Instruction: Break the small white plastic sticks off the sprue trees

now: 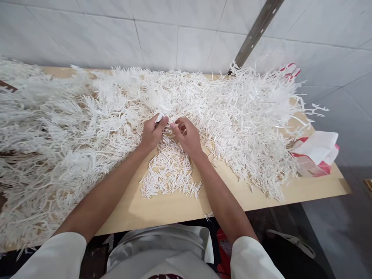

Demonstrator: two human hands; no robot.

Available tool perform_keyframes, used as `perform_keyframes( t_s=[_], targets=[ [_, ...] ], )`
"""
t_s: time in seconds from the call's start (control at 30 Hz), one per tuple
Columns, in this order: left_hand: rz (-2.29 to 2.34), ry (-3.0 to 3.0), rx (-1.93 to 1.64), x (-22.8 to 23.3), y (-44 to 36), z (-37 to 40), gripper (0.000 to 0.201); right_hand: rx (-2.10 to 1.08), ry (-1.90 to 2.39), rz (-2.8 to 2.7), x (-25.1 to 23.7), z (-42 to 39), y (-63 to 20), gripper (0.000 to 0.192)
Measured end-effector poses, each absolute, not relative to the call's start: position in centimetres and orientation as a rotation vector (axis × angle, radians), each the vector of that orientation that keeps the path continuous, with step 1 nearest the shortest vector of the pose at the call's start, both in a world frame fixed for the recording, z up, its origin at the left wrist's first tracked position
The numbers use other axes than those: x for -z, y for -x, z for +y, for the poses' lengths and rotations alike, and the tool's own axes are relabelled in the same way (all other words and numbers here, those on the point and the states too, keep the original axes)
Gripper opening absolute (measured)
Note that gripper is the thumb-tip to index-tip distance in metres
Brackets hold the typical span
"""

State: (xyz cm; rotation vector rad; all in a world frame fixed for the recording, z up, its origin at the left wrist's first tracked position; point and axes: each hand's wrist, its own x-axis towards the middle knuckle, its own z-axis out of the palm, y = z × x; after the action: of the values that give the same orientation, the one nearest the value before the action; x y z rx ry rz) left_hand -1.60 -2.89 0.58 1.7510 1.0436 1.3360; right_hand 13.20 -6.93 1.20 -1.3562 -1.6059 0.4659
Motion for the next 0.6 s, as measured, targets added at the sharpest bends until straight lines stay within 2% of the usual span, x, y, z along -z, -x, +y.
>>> perform_keyframes(
  t_s=[0.33,0.5,0.6],
  targets=[
    [1.093,-2.109,-1.292,0.0,1.4,-2.7,0.047,-0.170,1.268,-1.868,-1.7,-7.7,-12.6,0.031],
    [1.044,-2.135,-1.327,0.2,1.4,-2.5,0.049,-0.182,1.193,-1.864,-2.2,-8.2,-12.0,0.030],
    [1.121,-1.990,-1.360,0.3,1.6,-2.0,0.049,-0.250,0.945,-2.043,-2.5,-9.4,-11.2,0.024]
  ],
)
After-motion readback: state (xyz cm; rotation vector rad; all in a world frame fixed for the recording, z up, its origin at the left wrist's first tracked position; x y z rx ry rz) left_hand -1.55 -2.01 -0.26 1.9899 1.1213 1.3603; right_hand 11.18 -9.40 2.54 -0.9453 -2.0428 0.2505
